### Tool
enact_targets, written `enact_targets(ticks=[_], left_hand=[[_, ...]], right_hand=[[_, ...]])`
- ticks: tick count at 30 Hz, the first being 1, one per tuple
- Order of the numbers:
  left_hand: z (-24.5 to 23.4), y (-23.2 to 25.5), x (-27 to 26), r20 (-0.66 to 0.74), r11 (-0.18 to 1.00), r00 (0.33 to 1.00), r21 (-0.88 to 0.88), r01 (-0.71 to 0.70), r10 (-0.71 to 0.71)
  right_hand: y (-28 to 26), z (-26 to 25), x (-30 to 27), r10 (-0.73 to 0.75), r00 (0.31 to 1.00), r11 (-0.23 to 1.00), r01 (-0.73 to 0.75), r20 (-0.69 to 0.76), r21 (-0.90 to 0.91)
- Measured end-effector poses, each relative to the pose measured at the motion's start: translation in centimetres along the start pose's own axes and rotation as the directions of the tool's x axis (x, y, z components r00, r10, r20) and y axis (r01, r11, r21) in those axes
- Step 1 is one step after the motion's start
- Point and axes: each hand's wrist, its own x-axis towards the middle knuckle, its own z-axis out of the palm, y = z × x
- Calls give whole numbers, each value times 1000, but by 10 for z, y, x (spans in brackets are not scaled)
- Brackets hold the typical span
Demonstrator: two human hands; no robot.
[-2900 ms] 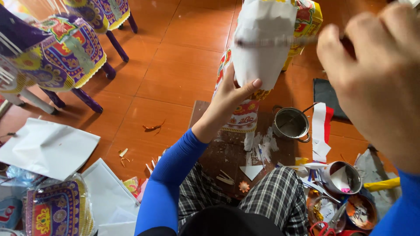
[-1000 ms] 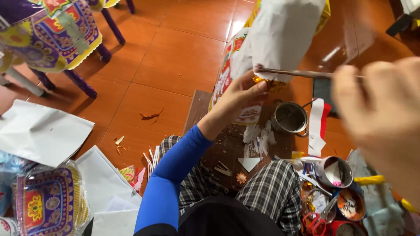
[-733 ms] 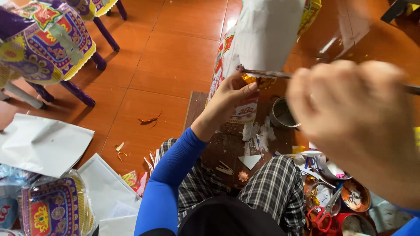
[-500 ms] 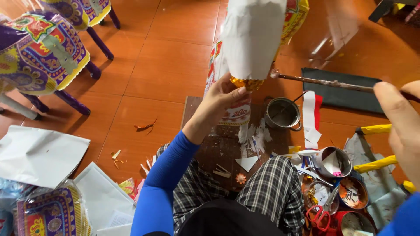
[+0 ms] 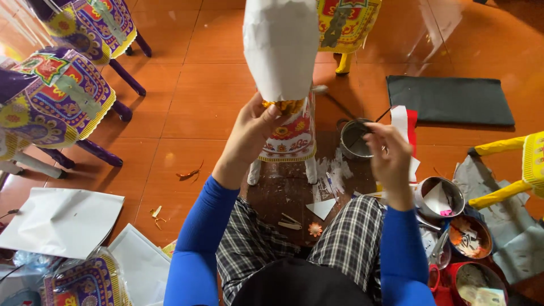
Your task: Decorating paper-mache animal figures by applying glue with a brush and attaching colorful paper strips and patterns.
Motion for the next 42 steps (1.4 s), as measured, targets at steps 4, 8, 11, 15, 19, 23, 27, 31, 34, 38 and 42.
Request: enact_targets(ticks=[4, 8, 11, 15, 19, 23, 27, 31, 34, 38, 42], left_hand=[[-8, -14, 4, -31, 999, 999, 27, -20, 21], [-7, -10, 2, -67, 997, 997, 72, -26, 31], [-8, -9, 2, -69, 997, 997, 71, -40, 45], [3, -1, -2, -98, 998, 994, 44, -53, 57], [2, -4, -3, -113, 998, 992, 39, -44, 48], [9, 0, -5, -102, 998, 993, 40, -55, 59], [0, -3, -2, -99, 997, 992, 28, -78, 80], [11, 5, -4, -101, 997, 992, 15, -71, 72], [15, 7, -3, -73, 995, 993, 38, -93, 95], [12, 6, -2, -68, 993, 993, 69, -94, 99], [14, 6, -6, -68, 992, 992, 79, -97, 102]], right_hand=[[19, 60, -16, 6, 999, 998, -4, -32, 63], [11, 84, -36, 169, 983, 962, -148, -76, 230], [6, 87, -40, 225, 970, 938, -190, -92, 290], [-5, 103, -40, 230, 970, 925, -191, -82, 328], [-1, 117, -54, 312, 948, 873, -258, -66, 414], [-8, 118, -55, 363, 932, 848, -321, -20, 422], [-10, 108, -56, 332, 940, 884, -282, -75, 374], [19, 100, -31, 413, 908, 847, -356, -68, 395], [34, 109, -9, 450, 892, 833, -406, -35, 376], [46, 120, -12, 495, 869, 797, -456, 3, 397], [30, 115, -2, 486, 873, 808, -429, -47, 404]])
